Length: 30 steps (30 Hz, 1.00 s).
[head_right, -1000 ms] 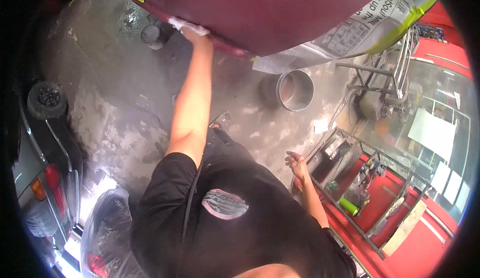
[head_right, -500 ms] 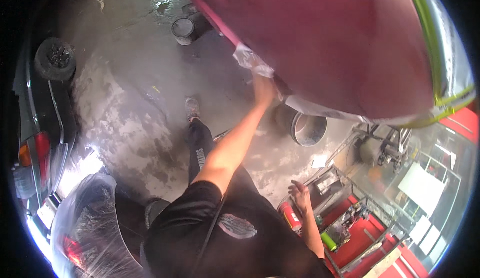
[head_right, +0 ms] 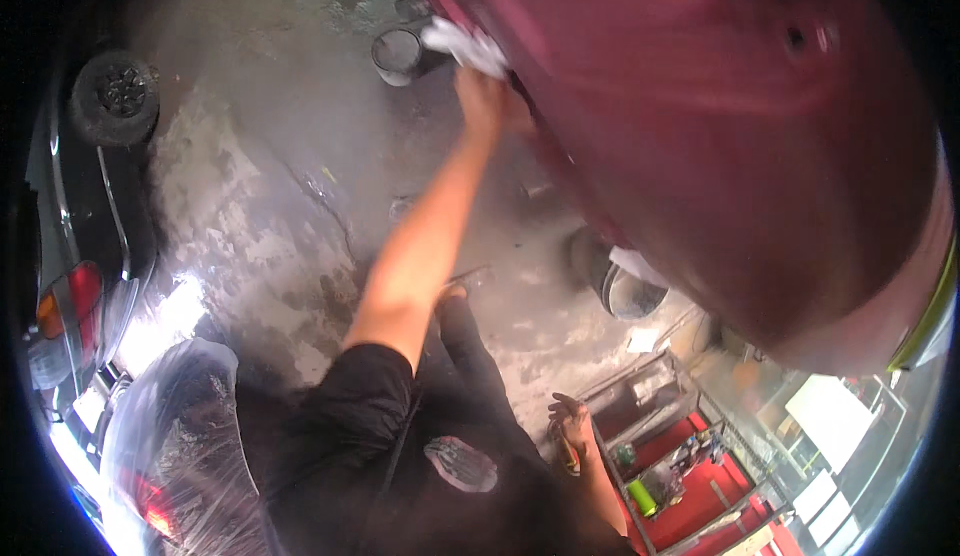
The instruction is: The person wipes the surface of a maroon car bumper with a white cloth, dipping the cloth into a bucket of water to clean it. The bumper is partially covered with newspaper and masking tape. The person moves around the bumper, cleaning different sections including the lower edge and the area around the taillight.
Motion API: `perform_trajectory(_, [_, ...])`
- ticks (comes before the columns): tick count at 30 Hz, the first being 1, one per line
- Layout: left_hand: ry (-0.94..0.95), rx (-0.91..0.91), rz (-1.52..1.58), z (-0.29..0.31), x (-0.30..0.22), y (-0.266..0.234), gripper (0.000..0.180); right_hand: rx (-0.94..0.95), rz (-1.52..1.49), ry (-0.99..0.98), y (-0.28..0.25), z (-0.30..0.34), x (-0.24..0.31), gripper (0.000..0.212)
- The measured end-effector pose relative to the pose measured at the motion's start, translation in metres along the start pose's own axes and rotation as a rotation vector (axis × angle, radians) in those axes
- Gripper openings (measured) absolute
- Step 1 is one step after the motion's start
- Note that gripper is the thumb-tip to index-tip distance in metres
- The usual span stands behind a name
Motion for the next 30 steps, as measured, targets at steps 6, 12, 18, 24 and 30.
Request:
perform_trajectory(6, [-0.091,-0.043,0.261,-0.029,0.005,-0.015,0.031,-0.108,0.04,-0.01,-0.037,-0.005,0.086,0.042])
perform_trajectory(12, [-0.35,0.069,0.232,-0.051,-0.021,-0.015,0.039,-0.069,0.038,0.051,-0.016,-0.037,0.119,0.047])
perform_trajectory(18, [-0.241,0.124,0.237,-0.002,-0.075,0.007,0.058,0.005,0.297,-0.017,-0.008,-0.034,0.142,0.039])
perform_trajectory(24, [-0.332,-0.001,0.362,-0.068,-0.04,-0.014,0.036,-0.067,0.39,0.012,-0.012,-0.036,0.167,0.034])
perform_trajectory(30, [-0.234,-0.117,0.287,-0.142,0.025,-0.018,0.032,-0.063,0.424,-0.129,-0.006,-0.025,0.134,0.037])
Point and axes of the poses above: each hand's wrist, its own z-axis away from the middle knuckle, its own y-axis out of the palm, x = y × z, the point moved 3 cm from there along -z, towards the middle knuckle, and after that the axes turned 12 degrees about z, right-handed, at the moved point
